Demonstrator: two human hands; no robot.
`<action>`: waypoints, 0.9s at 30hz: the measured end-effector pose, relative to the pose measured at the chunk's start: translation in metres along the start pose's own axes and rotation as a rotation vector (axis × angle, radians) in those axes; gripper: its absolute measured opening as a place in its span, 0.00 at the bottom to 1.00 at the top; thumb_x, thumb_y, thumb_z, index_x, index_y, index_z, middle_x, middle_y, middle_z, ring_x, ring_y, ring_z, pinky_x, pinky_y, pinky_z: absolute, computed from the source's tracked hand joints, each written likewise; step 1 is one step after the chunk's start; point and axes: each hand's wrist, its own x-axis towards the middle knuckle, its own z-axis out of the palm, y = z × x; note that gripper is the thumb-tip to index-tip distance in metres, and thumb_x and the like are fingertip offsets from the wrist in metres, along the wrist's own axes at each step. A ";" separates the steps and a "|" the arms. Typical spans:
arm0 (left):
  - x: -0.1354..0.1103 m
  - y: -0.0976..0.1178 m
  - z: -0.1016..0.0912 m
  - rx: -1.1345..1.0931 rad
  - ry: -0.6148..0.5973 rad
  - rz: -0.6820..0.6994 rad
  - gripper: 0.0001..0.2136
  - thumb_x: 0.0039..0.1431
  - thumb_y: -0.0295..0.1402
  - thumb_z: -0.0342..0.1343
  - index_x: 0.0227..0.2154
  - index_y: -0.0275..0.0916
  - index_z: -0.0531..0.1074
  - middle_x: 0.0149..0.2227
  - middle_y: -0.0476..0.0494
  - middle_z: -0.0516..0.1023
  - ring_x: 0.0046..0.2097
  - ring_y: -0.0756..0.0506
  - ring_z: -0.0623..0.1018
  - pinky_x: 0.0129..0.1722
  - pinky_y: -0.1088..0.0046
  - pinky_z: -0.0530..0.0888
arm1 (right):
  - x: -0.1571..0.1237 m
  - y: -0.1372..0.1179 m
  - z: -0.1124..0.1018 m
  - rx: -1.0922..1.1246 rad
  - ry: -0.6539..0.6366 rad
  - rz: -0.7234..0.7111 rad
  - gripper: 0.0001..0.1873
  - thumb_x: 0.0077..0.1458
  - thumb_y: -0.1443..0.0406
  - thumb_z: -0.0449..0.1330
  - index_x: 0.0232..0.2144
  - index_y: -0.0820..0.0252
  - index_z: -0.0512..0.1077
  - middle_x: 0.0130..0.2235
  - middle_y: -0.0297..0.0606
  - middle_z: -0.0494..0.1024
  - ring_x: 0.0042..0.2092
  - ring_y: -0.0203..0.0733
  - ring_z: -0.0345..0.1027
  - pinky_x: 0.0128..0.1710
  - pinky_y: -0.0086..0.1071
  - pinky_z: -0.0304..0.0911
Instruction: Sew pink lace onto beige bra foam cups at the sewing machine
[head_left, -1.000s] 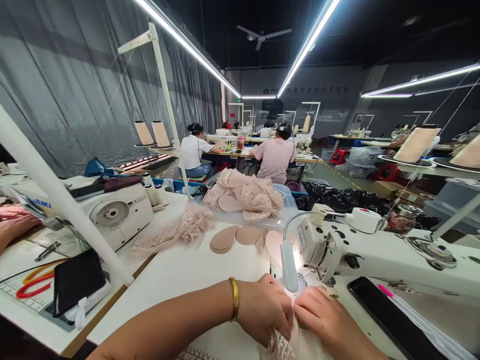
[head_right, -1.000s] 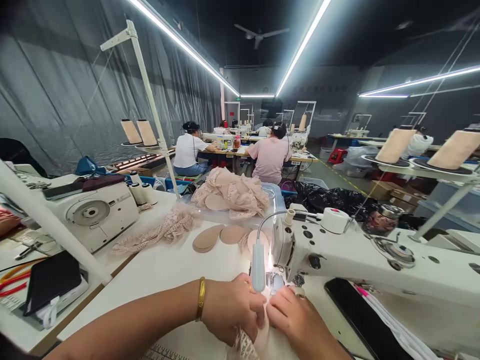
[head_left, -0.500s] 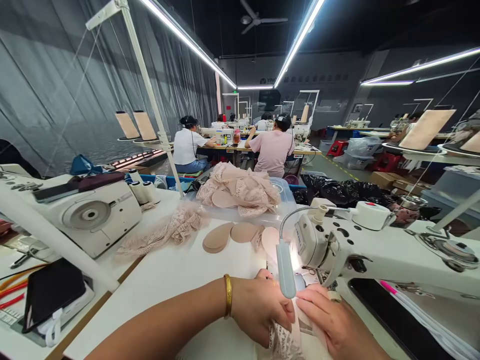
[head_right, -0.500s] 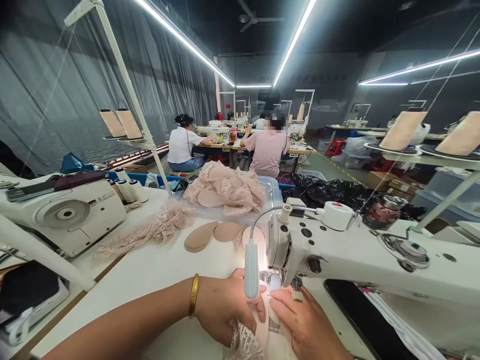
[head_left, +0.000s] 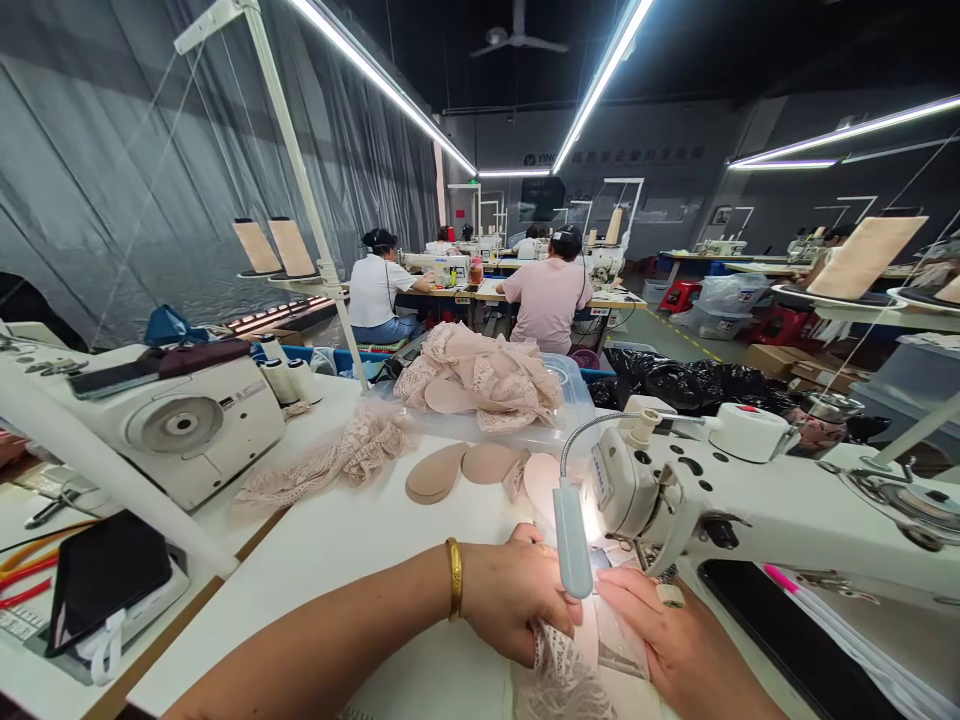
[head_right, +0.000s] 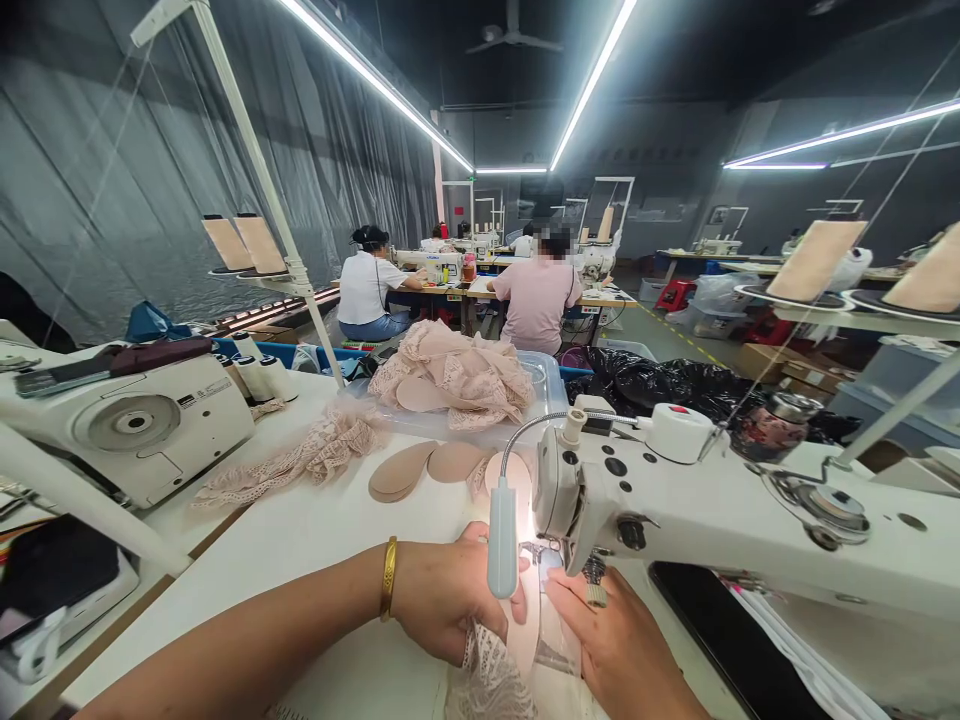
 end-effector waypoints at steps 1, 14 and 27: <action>0.000 0.000 0.000 -0.040 -0.004 0.003 0.04 0.52 0.33 0.66 0.26 0.41 0.76 0.46 0.53 0.84 0.47 0.43 0.79 0.37 0.63 0.60 | -0.001 0.000 0.001 0.001 -0.007 -0.005 0.21 0.63 0.68 0.57 0.57 0.51 0.75 0.54 0.32 0.84 0.45 0.43 0.82 0.43 0.35 0.77; -0.004 -0.002 0.008 -0.258 -0.050 -0.041 0.03 0.53 0.31 0.63 0.28 0.40 0.74 0.50 0.46 0.83 0.52 0.39 0.78 0.47 0.56 0.61 | -0.005 -0.002 0.005 0.168 0.005 0.114 0.23 0.65 0.67 0.56 0.59 0.43 0.75 0.54 0.35 0.84 0.43 0.45 0.83 0.38 0.33 0.78; -0.005 -0.012 0.007 -0.114 -0.007 -0.055 0.02 0.54 0.28 0.61 0.29 0.40 0.74 0.46 0.47 0.83 0.44 0.42 0.79 0.47 0.57 0.58 | 0.007 -0.004 -0.014 0.032 0.115 0.022 0.21 0.62 0.71 0.53 0.53 0.53 0.77 0.48 0.33 0.86 0.42 0.45 0.83 0.38 0.34 0.78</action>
